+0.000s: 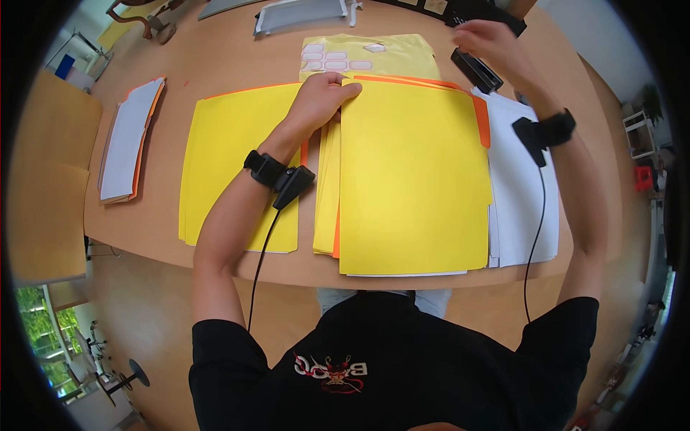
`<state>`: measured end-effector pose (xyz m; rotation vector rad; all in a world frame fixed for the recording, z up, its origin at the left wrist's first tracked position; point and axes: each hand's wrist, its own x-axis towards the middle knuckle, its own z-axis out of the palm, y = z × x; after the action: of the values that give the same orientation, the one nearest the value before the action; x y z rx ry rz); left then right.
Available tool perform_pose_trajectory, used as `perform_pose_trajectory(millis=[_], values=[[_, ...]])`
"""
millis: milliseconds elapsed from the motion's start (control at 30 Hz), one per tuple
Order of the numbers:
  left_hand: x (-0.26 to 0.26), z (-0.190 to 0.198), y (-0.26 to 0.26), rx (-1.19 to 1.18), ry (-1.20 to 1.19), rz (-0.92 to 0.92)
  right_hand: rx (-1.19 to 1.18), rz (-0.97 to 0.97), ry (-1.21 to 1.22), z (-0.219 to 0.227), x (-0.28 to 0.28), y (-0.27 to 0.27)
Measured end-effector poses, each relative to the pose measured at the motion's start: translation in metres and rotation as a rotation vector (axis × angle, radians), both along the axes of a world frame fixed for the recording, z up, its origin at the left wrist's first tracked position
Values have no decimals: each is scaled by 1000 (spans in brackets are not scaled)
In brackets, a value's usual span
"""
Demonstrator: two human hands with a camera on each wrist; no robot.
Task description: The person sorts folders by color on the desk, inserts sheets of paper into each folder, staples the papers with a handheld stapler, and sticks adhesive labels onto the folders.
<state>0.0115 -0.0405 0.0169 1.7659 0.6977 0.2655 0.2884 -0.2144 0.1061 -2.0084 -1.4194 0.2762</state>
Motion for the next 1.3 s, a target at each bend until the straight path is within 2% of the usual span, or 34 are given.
perform_pose_trajectory(millis=[33,100,167,200,267,333,400,467,600,667,733,900,967,1033,1067,1100,1133,1200,1233,1300], values=[[0,3,-1,-17,9,36,-94,123,-47,-14,-9,16],[0,3,1,-49,-1,24,-57,244,-98,-52,-40,39],[-2,-4,6,-90,-7,22,65,345,-280,-79,-69,56],[-2,-8,11,-161,-14,-13,71,345,-277,-81,-78,63],[-3,-7,16,-228,-20,-47,-222,237,-82,-79,-93,71],[-4,-7,18,-286,-9,-118,-166,224,-77,-89,-94,73],[-4,-6,17,-298,-10,-114,-117,214,-72,-96,-91,73],[-4,-7,18,-311,-12,-112,39,250,-7,-87,-95,66],[-4,-8,20,-437,-82,-142,150,218,129,-82,-118,56],[-4,-8,20,-468,-90,-145,65,117,-95,-82,-125,51],[-5,-8,20,-513,-139,-152,12,93,-54,-74,-123,46],[-4,-3,15,-458,-169,-150,-106,114,109,-60,-103,27],[-5,7,11,-471,-210,-132,48,99,45,-60,-93,14],[-10,19,12,-464,-224,-163,60,19,-32,-66,-79,-3],[-13,26,18,-463,-219,-168,191,-81,-162,-69,-70,-11],[-16,33,27,-362,-201,-156,320,-183,-294,-73,-61,-20],[-20,39,36,-262,-183,-143,320,-190,-291,-76,-49,-31],[-30,47,48,-278,-259,-166,304,-222,153,-82,-29,-52],[-35,52,53,-297,-340,-181,306,-231,155,-85,-24,-60],[-46,65,55,-344,-342,-140,185,-215,235,-98,-20,-74]])
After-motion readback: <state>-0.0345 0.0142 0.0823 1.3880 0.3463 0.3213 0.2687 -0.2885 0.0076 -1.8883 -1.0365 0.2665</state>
